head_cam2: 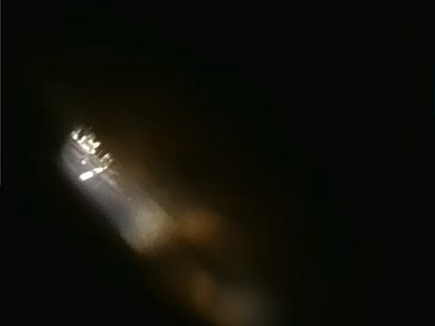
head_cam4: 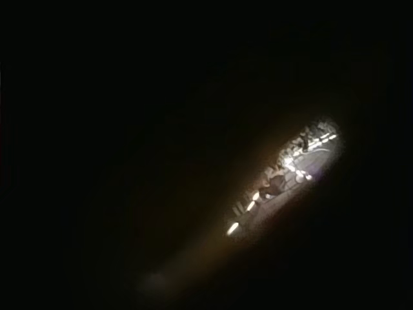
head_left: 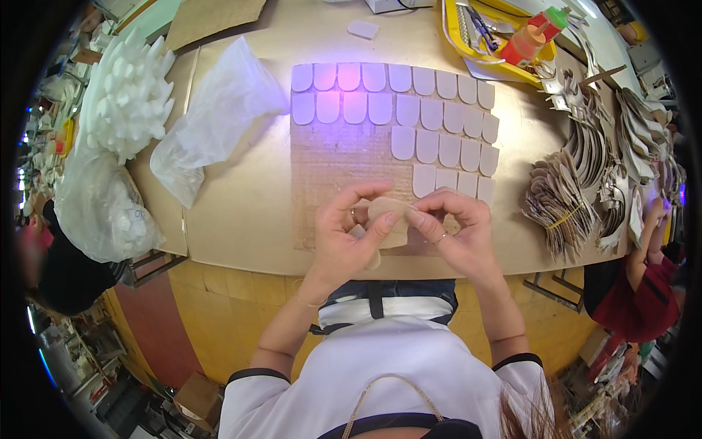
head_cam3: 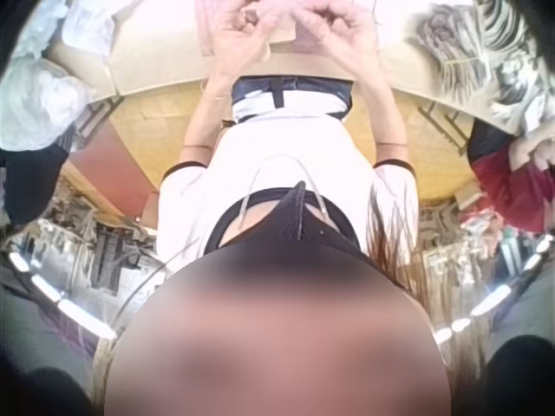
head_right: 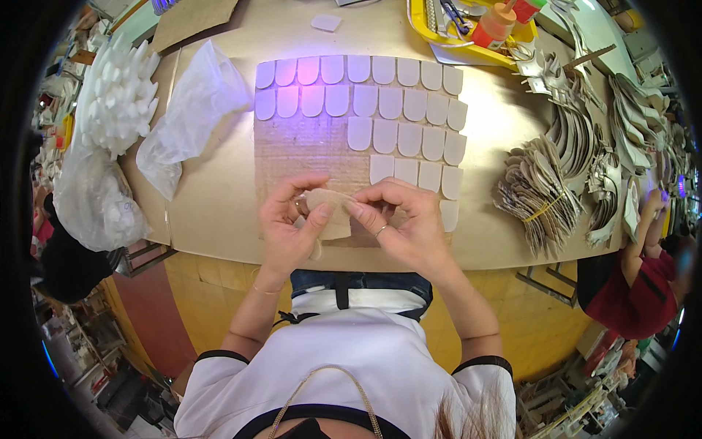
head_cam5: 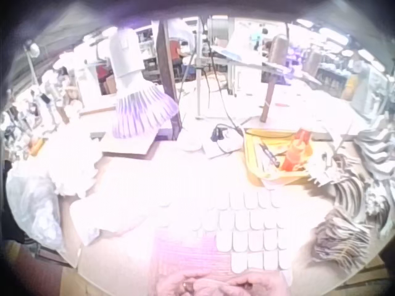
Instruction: The person arranges small beige fabric pieces in rows on a wooden board under a UV lamp. They repeatedly pick up pieces from a plastic bag, place them on the board, and adjust their positions to form neat rows.
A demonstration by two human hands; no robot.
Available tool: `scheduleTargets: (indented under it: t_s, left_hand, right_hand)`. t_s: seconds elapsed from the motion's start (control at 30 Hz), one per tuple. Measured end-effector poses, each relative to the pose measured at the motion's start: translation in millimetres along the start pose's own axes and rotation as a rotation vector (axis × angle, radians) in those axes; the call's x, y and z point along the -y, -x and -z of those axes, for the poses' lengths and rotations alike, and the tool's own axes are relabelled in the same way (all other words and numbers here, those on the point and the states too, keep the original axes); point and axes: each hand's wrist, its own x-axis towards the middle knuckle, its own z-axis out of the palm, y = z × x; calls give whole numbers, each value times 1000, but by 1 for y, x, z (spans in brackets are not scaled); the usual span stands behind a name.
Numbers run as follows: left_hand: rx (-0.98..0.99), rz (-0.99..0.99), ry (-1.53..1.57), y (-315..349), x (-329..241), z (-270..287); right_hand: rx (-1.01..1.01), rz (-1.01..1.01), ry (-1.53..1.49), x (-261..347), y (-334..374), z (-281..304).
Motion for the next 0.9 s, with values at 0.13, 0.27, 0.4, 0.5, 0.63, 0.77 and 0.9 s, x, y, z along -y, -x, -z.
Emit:
scheduleTargets:
  t_s: [0.13, 0.27, 0.4, 0.5, 0.63, 0.77, 0.9]
  left_hand:
    - [28, 208, 85, 3, 4, 6]
    - [106, 354, 119, 2, 4, 17]
    - [174, 355, 21, 1, 1, 16]
    - [179, 442, 93, 1, -3, 19]
    - [236, 393, 18, 1, 1, 21]
    - [327, 249, -321, 3, 6, 22]
    - [429, 140, -514, 6, 3, 20]
  right_hand:
    - [-165, 170, 81, 2, 0, -1]
    - [-283, 273, 32, -4, -6, -9]
    - [-318, 149, -678, -11, -10, -5]
    - [-303, 189, -518, -12, -9, 15]
    - [-53, 116, -302, -15, -12, 39]
    - [-26, 75, -276, -22, -32, 48]
    - [-20, -37, -21, -22, -56, 44]
